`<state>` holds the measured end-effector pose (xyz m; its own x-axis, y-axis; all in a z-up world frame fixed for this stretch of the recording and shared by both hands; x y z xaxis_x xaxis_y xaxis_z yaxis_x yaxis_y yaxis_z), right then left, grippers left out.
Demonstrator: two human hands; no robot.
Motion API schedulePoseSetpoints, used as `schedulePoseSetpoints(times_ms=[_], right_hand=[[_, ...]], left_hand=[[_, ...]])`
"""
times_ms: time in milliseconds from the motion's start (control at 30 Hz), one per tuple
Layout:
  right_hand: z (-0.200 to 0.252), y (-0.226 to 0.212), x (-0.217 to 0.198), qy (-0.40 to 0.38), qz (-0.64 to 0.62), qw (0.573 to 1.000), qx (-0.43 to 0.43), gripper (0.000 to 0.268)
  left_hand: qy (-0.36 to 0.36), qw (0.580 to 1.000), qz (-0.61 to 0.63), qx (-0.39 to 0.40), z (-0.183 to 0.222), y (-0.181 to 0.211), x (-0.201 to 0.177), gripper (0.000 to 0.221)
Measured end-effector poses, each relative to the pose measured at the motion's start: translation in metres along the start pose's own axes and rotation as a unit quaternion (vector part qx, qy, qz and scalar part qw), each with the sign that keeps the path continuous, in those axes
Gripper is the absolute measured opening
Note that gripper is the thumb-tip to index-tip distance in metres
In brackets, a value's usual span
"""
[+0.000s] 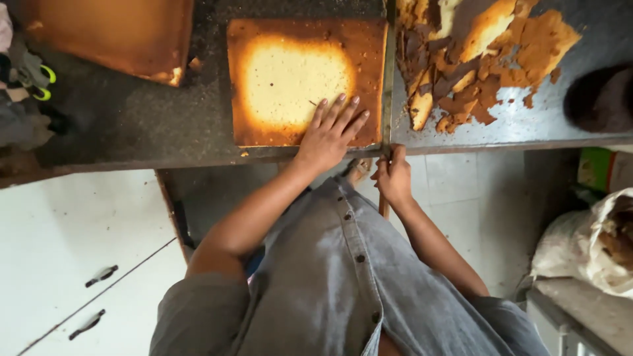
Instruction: The person trims the edges and top crust from a cake using a long knife, turning the cake by hand.
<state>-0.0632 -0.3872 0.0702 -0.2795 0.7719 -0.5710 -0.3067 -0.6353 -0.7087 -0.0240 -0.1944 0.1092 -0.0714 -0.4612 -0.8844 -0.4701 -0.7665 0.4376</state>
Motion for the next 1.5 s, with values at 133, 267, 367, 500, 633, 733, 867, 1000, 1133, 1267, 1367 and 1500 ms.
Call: schedulePoseSetpoints(times_ms=[133, 267, 367, 500, 633, 733, 867, 1000, 1133, 1267, 1367, 1500], right_hand=[[0.005, -0.006, 0.008, 0.015, 0.009, 1.000, -0.006, 0.025], [0.011, 0.008, 0.020, 0.021, 0.032, 0.998, 0.045, 0.027], [0.004, 0.005, 0.011, 0.182, 0.162, 0.964, -0.107, 0.030], [-0.008, 0.025, -0.016, 0.201, 0.261, 0.943, -0.043, 0.024], [-0.001, 0.010, -0.035, 0.229, 0.299, 0.922, -0.087, 0.029], [0.013, -0.015, -0.038, 0.243, 0.307, 0.913, -0.110, 0.041], [0.026, -0.045, -0.038, 0.235, 0.345, 0.903, -0.104, 0.053], [0.032, -0.054, -0.028, 0.201, 0.368, 0.903, -0.089, 0.055], [0.028, -0.052, -0.024, 0.186, 0.381, 0.902, -0.079, 0.056], [-0.016, -0.063, -0.028, 0.218, 0.389, 0.887, -0.122, 0.052], [-0.012, -0.059, -0.037, 0.207, 0.374, 0.894, -0.132, 0.046], [0.024, -0.039, -0.049, 0.167, 0.387, 0.901, -0.100, 0.050]], left_hand=[[-0.014, 0.999, -0.030, 0.001, -0.003, 0.001, -0.004, 0.076], [-0.024, 0.998, 0.065, 0.002, -0.011, 0.009, -0.013, 0.081], [-0.036, 0.986, 0.160, 0.039, -0.026, 0.029, -0.010, 0.085], [-0.061, 0.981, 0.121, 0.138, -0.052, 0.040, 0.010, 0.065], [-0.113, 0.976, 0.080, 0.169, -0.054, 0.039, 0.027, 0.045], [-0.177, 0.964, 0.034, 0.195, -0.037, 0.040, 0.029, 0.036], [-0.237, 0.941, 0.103, 0.219, 0.012, 0.022, 0.013, 0.039], [-0.141, 0.960, 0.149, 0.190, 0.020, 0.003, -0.009, 0.064], [-0.030, 0.995, 0.091, 0.011, 0.015, -0.029, -0.035, 0.077], [-0.010, 0.996, 0.084, 0.016, 0.017, -0.028, -0.035, 0.078], [-0.003, 0.996, 0.085, 0.016, 0.017, -0.028, -0.035, 0.077], [0.013, 0.996, 0.089, 0.023, 0.014, -0.026, -0.041, 0.076]])
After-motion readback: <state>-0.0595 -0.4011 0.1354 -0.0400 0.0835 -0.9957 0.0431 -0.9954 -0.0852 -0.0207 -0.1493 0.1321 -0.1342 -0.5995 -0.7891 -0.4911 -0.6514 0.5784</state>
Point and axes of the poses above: each hand's wrist, its own z-axis away from the middle knuckle, its own x-axis out of the palm, y = z × x, the point moved 5 cm from there along -z, towards the middle knuckle, and after that the axes turned 14 degrees about z, right-handed, at the moved point
